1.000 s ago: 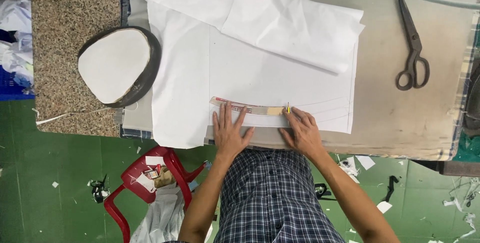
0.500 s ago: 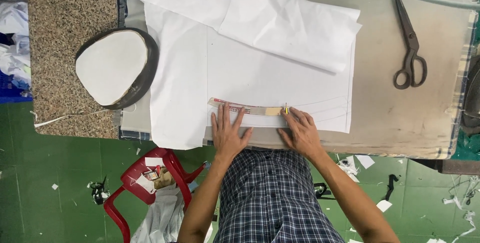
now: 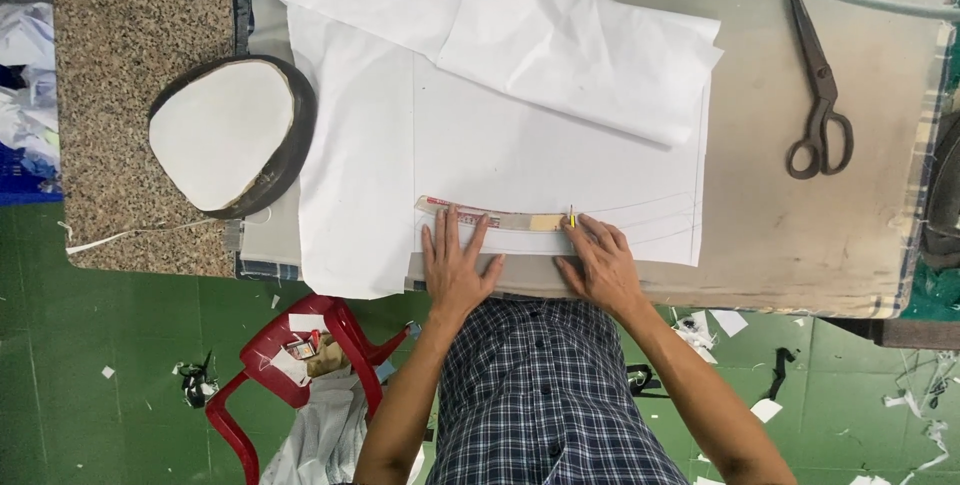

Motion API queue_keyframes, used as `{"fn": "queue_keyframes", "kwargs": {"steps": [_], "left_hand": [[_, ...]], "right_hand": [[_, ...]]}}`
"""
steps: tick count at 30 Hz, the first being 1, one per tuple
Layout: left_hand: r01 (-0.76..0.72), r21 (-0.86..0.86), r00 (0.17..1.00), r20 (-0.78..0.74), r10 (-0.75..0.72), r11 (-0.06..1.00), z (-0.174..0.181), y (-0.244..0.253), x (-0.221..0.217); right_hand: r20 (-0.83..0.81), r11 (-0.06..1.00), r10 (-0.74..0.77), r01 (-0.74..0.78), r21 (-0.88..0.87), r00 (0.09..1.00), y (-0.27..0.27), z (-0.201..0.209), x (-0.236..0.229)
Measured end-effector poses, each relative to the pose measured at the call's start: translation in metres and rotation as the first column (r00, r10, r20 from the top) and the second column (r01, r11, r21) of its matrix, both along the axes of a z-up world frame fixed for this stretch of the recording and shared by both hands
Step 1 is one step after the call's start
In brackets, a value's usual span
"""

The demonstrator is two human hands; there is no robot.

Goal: The person uses a ruler and a pencil to draw curved lines on a large sheet of white paper placed on a work table. They repeatedly reposition the ruler and trace along its edge to create a series of parallel curves.

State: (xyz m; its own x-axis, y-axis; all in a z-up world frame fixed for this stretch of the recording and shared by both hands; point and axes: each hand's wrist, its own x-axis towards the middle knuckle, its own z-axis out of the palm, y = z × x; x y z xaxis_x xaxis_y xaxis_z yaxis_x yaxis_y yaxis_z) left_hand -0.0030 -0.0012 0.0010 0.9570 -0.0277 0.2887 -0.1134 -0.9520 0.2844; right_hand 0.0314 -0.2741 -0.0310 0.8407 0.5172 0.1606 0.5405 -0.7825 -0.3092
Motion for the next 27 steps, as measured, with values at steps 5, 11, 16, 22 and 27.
{"fn": "queue_keyframes", "kwargs": {"steps": [5, 11, 16, 22, 27], "left_hand": [[-0.006, 0.008, 1.000, 0.011, 0.006, 1.000, -0.001, 0.000, 0.000], [-0.007, 0.005, 1.000, 0.000, 0.007, 1.000, -0.001, 0.001, 0.000], [-0.013, -0.006, 1.000, 0.002, 0.013, 1.000, 0.004, 0.001, 0.002], [-0.002, -0.025, 1.000, -0.001, 0.002, 1.000, 0.006, 0.001, 0.002], [0.005, -0.018, 1.000, 0.019, -0.005, 1.000, 0.007, 0.001, 0.003]], "right_hand": [[-0.003, 1.000, -0.005, 0.005, 0.012, 1.000, 0.000, 0.001, 0.000], [0.011, 1.000, -0.011, 0.011, 0.013, 1.000, 0.002, 0.003, 0.001], [0.020, 1.000, -0.009, 0.009, -0.005, 1.000, 0.000, 0.001, 0.001], [0.049, 1.000, -0.009, 0.009, 0.004, 0.999, 0.002, 0.010, 0.003], [0.072, 1.000, -0.012, 0.011, 0.015, 0.997, 0.002, 0.005, 0.003]]}}
